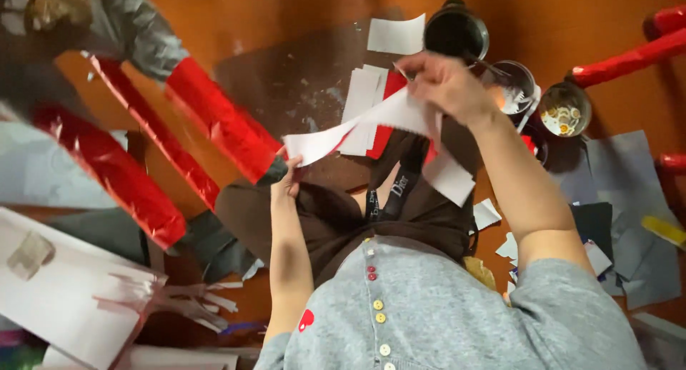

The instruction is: Wrapping the legs of a giraffe sculpture with red paper and cutting it to size with scissors.

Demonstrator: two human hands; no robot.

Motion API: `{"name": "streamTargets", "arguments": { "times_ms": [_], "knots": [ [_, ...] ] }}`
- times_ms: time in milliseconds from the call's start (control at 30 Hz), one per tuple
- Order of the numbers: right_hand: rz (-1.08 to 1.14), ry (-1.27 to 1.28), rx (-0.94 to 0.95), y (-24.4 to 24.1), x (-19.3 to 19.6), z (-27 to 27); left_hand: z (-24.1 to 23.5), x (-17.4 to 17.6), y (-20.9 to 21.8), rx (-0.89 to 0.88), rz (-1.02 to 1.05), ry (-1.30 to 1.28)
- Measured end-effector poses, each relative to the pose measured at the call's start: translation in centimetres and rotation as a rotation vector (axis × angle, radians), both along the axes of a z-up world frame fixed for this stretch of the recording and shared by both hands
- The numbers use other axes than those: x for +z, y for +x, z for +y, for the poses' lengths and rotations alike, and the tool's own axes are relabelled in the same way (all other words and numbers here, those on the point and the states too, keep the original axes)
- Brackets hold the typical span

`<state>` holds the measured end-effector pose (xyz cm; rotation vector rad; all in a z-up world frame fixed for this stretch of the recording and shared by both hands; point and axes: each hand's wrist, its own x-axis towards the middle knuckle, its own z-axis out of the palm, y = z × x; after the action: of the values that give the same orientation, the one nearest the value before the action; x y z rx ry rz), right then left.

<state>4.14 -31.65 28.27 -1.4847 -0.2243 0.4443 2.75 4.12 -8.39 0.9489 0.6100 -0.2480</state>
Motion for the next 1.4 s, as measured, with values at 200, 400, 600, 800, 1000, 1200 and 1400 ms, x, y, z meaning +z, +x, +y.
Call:
{"name": "streamTargets", "arguments": {
  "times_ms": [200, 400, 600, 800, 1000, 1200, 1400],
  "knots": [
    [-0.15, 0.072, -0.338, 1.9, 4.3, 4.1, -3.9, 4.7, -1.4, -0.218, -0.038, -0.129],
    [-0.324, 0.316, -0.513, 5.3, 2.6, 3.3, -8.8, 7.5, 0.3, -0.31, -0.172, -0.17],
    [-0.356, 0.397, -0.482, 5.9, 4.6, 4.2, -11.2, 8.4, 1.7, -0.257, -0.159, -0.257],
    [-0.469, -0.609, -0.232, 2.6, 3.9, 5.8, -9.5, 2.1, 2.3, -0.135, -0.612, 0.648],
    [-0.288, -0.862, 0.473, -1.5, -5.0, 9.9, -9.1, 17.7, -1.0, -0.642, -0.818, 0.471],
    [-0.229, -0.874, 0.382, -1.2, -15.3, 7.2, -8.8, 16.1, -1.5, -1.026, -0.696, 0.925],
    [-0.197, -1.055, 0.507, -3.2, -14.4, 8.4, -8.3, 17.1, -2.8, -1.029, -0.807, 0.98]
  ]
}}
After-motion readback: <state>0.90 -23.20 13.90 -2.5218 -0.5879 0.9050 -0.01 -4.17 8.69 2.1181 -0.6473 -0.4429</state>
